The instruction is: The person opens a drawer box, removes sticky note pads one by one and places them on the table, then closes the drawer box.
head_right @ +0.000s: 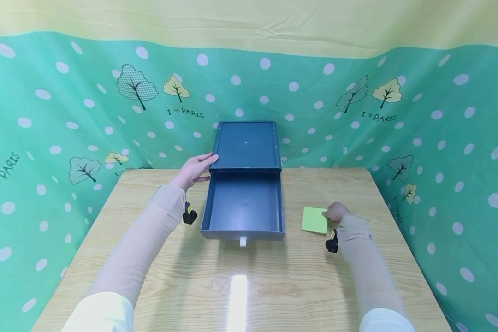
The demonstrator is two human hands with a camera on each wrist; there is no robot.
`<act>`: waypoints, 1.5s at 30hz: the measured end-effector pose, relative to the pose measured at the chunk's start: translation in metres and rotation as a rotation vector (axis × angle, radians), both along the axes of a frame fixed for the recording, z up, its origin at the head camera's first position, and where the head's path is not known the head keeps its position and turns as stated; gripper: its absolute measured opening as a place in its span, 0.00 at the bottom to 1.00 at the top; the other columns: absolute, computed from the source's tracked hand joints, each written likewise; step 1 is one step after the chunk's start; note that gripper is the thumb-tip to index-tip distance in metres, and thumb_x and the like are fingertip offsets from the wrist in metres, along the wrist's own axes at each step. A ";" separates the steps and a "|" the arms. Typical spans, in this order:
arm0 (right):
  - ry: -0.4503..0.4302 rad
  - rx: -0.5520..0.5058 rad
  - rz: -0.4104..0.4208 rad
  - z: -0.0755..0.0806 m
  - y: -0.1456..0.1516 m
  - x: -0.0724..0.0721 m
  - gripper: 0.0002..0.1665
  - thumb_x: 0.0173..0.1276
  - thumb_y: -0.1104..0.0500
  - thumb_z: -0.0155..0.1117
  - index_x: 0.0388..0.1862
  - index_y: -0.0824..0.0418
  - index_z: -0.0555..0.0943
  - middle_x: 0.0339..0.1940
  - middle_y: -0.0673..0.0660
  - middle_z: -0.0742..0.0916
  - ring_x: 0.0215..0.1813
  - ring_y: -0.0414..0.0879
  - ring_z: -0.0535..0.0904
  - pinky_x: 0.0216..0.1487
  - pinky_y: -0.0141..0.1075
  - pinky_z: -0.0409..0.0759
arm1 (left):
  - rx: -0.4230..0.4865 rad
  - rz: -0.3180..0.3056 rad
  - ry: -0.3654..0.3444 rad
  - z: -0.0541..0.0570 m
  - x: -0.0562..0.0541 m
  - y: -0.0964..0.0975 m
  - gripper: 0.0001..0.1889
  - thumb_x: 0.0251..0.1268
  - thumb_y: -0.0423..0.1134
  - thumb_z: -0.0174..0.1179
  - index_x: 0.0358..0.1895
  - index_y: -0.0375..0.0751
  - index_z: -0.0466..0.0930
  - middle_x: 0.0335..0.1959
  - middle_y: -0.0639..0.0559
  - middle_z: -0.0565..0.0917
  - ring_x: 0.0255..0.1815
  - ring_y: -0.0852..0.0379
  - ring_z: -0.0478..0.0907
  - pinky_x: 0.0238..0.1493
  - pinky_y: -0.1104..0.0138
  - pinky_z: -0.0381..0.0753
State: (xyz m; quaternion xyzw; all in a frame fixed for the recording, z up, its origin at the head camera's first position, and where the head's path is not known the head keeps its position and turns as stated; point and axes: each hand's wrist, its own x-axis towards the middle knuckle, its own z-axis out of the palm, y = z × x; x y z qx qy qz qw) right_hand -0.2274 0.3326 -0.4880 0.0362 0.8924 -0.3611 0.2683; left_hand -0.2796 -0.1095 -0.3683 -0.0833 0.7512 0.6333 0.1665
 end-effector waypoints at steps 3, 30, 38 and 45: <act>0.032 0.086 0.004 -0.005 0.000 -0.002 0.21 0.72 0.60 0.49 0.36 0.84 0.70 0.32 0.72 0.78 0.37 0.61 0.77 0.45 0.47 0.79 | -0.005 0.003 -0.002 0.000 0.000 -0.001 0.33 0.64 0.55 0.58 0.72 0.55 0.61 0.72 0.50 0.64 0.64 0.49 0.71 0.60 0.57 0.77; 0.201 0.346 -0.078 -0.044 -0.024 -0.012 0.27 0.75 0.59 0.40 0.66 0.77 0.61 0.60 0.77 0.73 0.61 0.71 0.68 0.62 0.59 0.70 | -0.003 0.006 0.010 0.001 0.000 0.000 0.32 0.65 0.54 0.57 0.71 0.55 0.62 0.75 0.52 0.52 0.66 0.48 0.69 0.60 0.57 0.78; 0.223 0.395 -0.117 -0.040 -0.029 -0.009 0.26 0.74 0.59 0.43 0.63 0.76 0.65 0.56 0.78 0.76 0.57 0.72 0.72 0.53 0.58 0.76 | -0.003 0.010 0.007 0.001 0.000 0.001 0.31 0.65 0.54 0.57 0.71 0.54 0.63 0.75 0.52 0.53 0.66 0.48 0.68 0.60 0.57 0.77; 0.225 0.400 -0.175 -0.047 -0.029 -0.009 0.26 0.75 0.56 0.43 0.62 0.75 0.65 0.57 0.78 0.72 0.59 0.73 0.67 0.55 0.60 0.74 | 0.003 0.018 -0.001 -0.001 0.001 0.001 0.31 0.64 0.54 0.58 0.70 0.54 0.64 0.75 0.52 0.53 0.66 0.48 0.68 0.60 0.57 0.77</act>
